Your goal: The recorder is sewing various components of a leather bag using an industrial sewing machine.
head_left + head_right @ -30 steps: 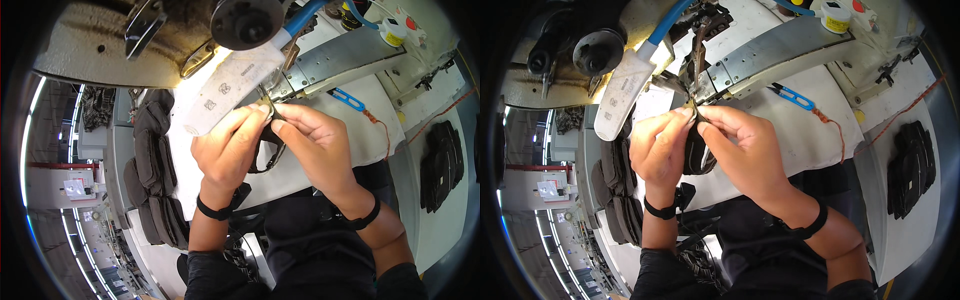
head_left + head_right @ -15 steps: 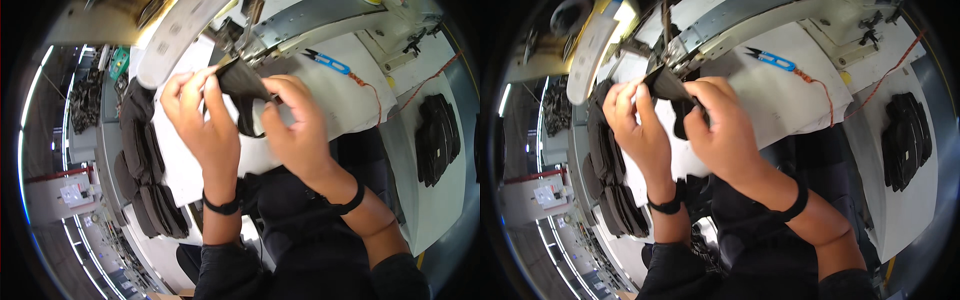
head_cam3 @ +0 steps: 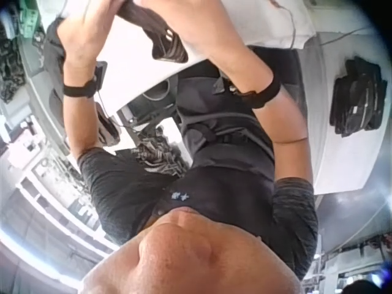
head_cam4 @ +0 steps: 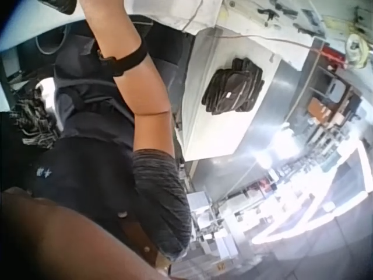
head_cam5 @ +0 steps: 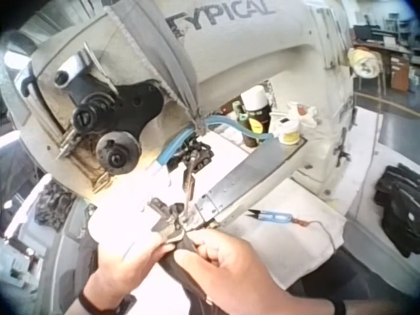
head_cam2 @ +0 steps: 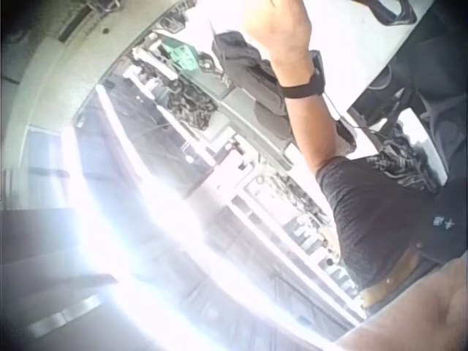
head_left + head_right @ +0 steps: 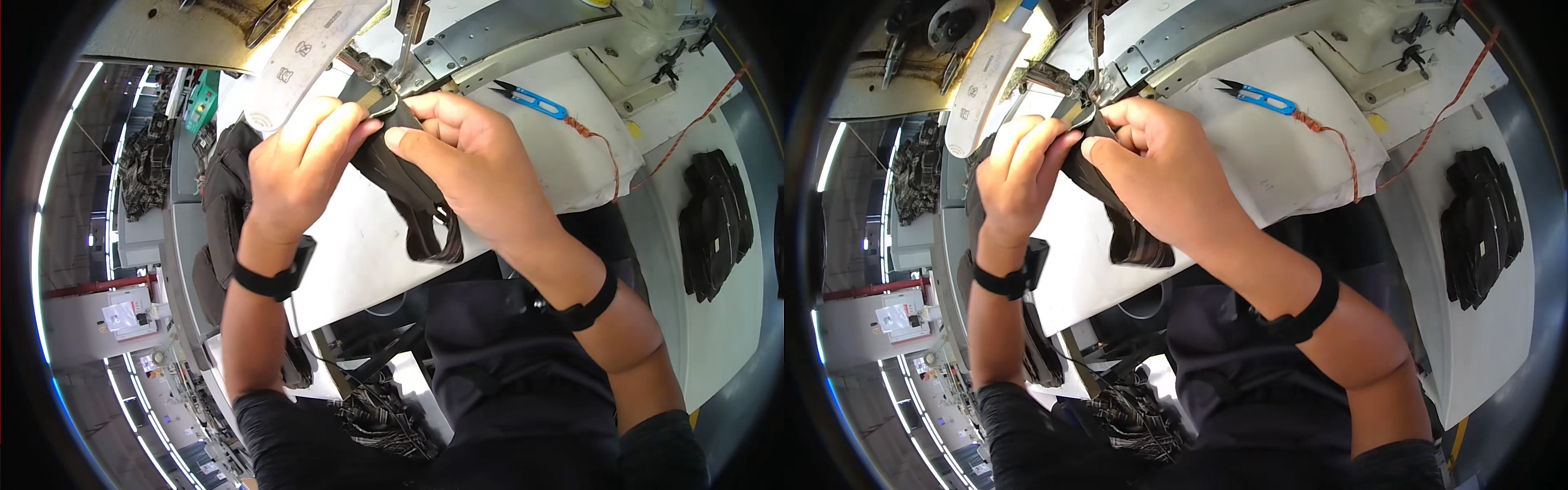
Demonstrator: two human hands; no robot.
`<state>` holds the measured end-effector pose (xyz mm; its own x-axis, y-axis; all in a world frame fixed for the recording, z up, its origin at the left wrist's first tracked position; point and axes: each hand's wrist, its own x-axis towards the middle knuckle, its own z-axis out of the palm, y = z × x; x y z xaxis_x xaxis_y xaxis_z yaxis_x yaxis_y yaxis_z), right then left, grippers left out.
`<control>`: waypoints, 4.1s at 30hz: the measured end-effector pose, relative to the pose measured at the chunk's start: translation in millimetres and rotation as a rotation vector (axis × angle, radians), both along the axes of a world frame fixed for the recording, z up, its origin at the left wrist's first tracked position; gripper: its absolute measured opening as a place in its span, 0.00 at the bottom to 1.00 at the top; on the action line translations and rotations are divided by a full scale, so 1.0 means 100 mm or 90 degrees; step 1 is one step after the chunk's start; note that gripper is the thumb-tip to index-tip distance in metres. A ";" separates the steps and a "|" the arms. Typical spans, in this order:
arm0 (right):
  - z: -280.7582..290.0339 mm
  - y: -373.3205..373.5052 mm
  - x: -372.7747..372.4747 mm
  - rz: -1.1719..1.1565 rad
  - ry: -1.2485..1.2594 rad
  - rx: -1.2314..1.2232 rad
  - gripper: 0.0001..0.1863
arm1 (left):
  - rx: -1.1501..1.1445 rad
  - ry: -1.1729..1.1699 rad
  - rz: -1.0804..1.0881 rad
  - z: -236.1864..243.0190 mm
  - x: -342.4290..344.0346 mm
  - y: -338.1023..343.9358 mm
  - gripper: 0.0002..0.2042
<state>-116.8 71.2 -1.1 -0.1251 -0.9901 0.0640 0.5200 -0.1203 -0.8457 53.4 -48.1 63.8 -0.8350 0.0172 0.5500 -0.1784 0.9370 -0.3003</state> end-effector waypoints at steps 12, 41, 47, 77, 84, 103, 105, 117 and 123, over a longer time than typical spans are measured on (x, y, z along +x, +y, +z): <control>-0.04 0.03 0.20 -0.109 -0.099 0.039 0.11 | 0.128 -0.172 0.045 0.36 -0.03 0.13 0.17; -0.09 0.00 0.05 -0.096 -0.059 -0.049 0.09 | 0.342 0.314 0.422 -0.20 -0.70 1.00 0.07; -0.32 0.16 -0.04 -0.206 0.231 -0.073 0.15 | 0.344 0.262 0.402 -0.43 -0.59 1.10 0.19; -0.22 0.49 0.10 -0.272 0.317 -0.126 0.17 | 0.551 0.319 0.212 -0.60 -0.18 1.15 0.24; -0.23 0.51 0.10 -0.173 0.241 -0.045 0.17 | 0.270 0.297 0.225 -0.72 -0.21 1.15 0.23; -0.25 0.52 0.15 -0.265 0.273 -0.116 0.15 | 0.938 0.533 0.211 -0.63 -0.13 1.17 0.11; -0.20 0.51 0.14 -0.256 0.279 -0.112 0.15 | 1.055 0.560 0.125 -0.64 -0.07 1.10 0.14; -0.18 0.53 0.05 -0.229 0.255 -0.101 0.15 | 1.221 0.495 0.076 -0.45 0.12 0.90 0.19; -0.18 0.52 0.03 -0.155 0.283 -0.084 0.16 | 1.270 0.429 0.063 -0.38 0.16 0.81 0.18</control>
